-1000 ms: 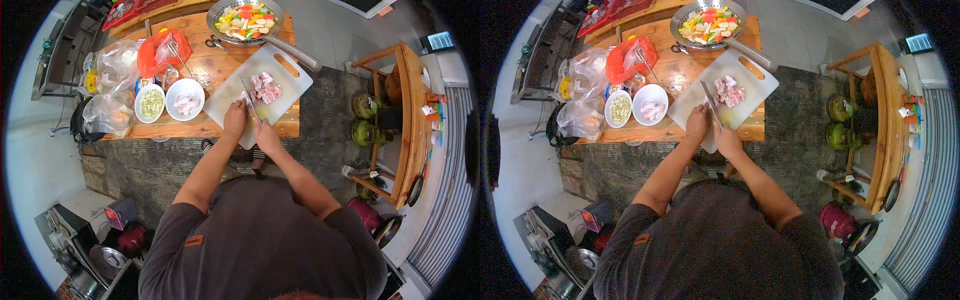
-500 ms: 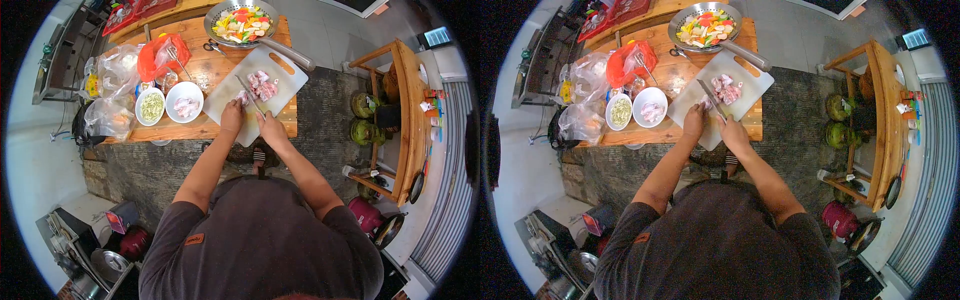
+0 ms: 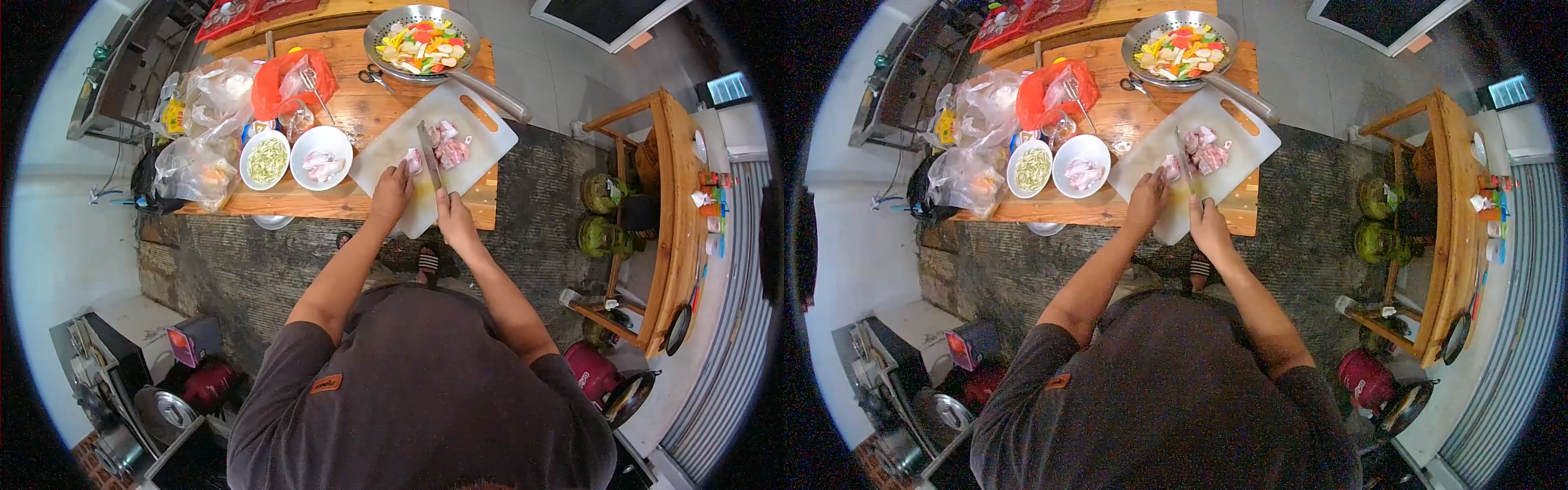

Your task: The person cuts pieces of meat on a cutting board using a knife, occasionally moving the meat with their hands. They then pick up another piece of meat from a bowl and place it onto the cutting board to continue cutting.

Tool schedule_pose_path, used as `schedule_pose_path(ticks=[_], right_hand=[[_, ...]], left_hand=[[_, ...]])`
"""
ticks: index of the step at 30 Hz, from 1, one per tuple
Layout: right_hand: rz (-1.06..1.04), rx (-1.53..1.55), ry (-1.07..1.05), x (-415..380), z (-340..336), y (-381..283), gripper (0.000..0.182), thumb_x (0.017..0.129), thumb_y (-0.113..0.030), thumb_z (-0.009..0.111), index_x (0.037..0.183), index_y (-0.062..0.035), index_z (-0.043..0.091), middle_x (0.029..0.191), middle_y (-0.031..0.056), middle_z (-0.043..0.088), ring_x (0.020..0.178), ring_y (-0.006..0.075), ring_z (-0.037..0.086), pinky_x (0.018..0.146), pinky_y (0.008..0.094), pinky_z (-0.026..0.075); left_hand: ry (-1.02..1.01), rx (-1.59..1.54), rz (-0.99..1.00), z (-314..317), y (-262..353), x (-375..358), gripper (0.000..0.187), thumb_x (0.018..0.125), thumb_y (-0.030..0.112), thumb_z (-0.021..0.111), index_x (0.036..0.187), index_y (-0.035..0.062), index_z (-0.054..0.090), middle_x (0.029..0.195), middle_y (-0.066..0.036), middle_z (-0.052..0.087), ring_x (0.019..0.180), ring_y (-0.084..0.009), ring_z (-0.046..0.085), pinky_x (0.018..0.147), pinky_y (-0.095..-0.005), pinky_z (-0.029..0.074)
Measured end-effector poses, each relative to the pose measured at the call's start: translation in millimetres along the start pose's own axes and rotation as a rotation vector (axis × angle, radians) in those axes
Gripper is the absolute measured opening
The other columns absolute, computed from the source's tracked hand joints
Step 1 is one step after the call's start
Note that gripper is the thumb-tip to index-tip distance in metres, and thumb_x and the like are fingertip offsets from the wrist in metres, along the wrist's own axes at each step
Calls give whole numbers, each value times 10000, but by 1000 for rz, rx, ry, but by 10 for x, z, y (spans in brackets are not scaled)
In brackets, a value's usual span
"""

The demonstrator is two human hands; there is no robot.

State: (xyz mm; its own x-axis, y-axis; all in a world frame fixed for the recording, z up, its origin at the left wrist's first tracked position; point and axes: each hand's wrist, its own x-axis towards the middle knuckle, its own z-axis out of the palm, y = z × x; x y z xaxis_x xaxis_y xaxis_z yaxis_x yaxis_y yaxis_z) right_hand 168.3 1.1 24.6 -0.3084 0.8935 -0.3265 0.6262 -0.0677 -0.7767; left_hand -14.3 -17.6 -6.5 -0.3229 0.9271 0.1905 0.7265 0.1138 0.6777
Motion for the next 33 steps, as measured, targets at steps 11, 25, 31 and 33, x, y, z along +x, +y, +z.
schedule_pose_path(ticks=[11,25,31,33], right_hand=[[1,-39,-45,-74,151,-300,553,1075,-478,361,1159,41,533,940,397,645,944,576,618,837,607,480],[-1,-103,-14,-37,224,-349,549,1076,-478,360,1133,42,528,924,400,647,932,580,621,836,617,483],[-13,-85,6,-46,231,-349,547,1076,-478,365,1101,43,531,915,400,645,925,581,621,827,609,483],[-18,-42,31,-69,212,-404,521,1079,-466,374,1081,31,529,883,378,651,904,569,626,798,603,479]], left_hand=[[14,-329,-425,0,-123,40,349,920,279,731,1093,-24,742,957,-201,757,869,-256,746,812,-349,569],[-11,-345,-391,53,-195,72,324,891,265,754,1057,-13,754,915,-178,757,815,-250,736,780,-355,568],[-18,-352,-375,31,-211,78,336,898,274,749,1057,-22,751,914,-181,757,809,-251,737,777,-354,569],[-13,-375,-373,33,-241,67,344,902,281,747,1058,-26,750,912,-178,758,805,-244,737,772,-350,570]])
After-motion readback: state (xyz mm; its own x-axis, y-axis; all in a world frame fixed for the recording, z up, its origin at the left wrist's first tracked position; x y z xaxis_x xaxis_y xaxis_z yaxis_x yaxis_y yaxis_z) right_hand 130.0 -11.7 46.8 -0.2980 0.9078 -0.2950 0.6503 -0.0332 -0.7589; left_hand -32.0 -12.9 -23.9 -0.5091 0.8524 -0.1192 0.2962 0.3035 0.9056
